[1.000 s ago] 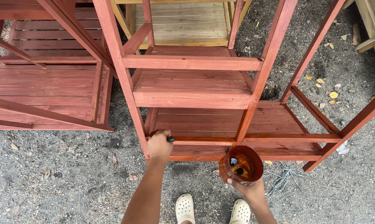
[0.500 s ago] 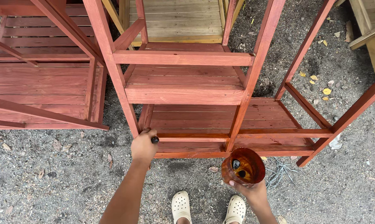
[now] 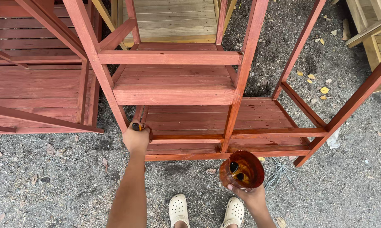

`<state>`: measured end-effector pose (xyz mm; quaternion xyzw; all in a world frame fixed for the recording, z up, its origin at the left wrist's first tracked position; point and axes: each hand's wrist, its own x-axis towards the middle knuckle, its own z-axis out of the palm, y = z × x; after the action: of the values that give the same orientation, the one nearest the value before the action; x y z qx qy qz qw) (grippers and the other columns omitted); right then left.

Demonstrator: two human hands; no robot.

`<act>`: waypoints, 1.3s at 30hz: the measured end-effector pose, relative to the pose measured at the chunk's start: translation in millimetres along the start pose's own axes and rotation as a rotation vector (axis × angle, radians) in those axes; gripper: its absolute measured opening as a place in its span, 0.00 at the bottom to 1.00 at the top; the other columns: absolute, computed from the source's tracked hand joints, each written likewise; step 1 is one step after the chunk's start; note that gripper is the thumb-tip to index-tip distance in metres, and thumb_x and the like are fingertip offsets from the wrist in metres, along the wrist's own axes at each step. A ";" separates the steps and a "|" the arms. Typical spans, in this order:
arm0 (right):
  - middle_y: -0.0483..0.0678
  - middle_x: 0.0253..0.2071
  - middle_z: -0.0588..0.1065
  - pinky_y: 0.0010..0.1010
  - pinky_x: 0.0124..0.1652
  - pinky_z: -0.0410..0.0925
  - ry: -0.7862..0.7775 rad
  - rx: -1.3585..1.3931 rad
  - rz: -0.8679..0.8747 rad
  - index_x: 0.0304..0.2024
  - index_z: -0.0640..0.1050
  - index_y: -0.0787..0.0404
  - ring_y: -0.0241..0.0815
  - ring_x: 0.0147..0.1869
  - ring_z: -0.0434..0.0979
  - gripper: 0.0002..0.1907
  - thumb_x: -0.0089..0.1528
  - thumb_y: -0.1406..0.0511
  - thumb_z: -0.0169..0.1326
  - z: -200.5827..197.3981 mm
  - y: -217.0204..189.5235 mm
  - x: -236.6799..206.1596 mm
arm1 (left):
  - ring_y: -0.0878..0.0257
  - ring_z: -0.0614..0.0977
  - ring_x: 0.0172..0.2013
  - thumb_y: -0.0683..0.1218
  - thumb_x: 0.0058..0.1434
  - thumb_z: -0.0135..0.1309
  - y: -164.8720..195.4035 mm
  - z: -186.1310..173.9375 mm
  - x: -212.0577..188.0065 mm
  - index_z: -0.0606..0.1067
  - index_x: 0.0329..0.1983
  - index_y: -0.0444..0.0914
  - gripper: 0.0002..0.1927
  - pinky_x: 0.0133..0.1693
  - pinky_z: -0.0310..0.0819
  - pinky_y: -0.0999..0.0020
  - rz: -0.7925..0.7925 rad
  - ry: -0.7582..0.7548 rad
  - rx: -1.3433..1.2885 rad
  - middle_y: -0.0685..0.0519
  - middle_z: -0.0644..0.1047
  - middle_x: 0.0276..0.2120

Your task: The person applies reddish-brown stain to a wooden shelving unit using a brush and a small container. They repeatedly dip the brush into the container and wipe the stain onto the shelves and frame, working from the lower shelves upward.

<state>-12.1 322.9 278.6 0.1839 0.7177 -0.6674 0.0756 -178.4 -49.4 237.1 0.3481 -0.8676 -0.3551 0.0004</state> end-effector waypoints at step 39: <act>0.51 0.52 0.79 0.39 0.56 0.73 0.011 -0.066 0.062 0.57 0.72 0.64 0.45 0.57 0.80 0.40 0.44 0.69 0.73 -47.0 -0.1 8.7 | 0.49 0.84 0.31 0.44 0.55 0.62 -8.1 32.4 -18.3 0.76 0.34 0.34 0.09 0.37 0.78 0.55 0.046 0.144 -0.129 0.44 0.81 0.29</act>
<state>-13.7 370.6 280.1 0.2069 0.7339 -0.6395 0.0984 -167.7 -22.5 212.5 0.3520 -0.8484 -0.3843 0.0934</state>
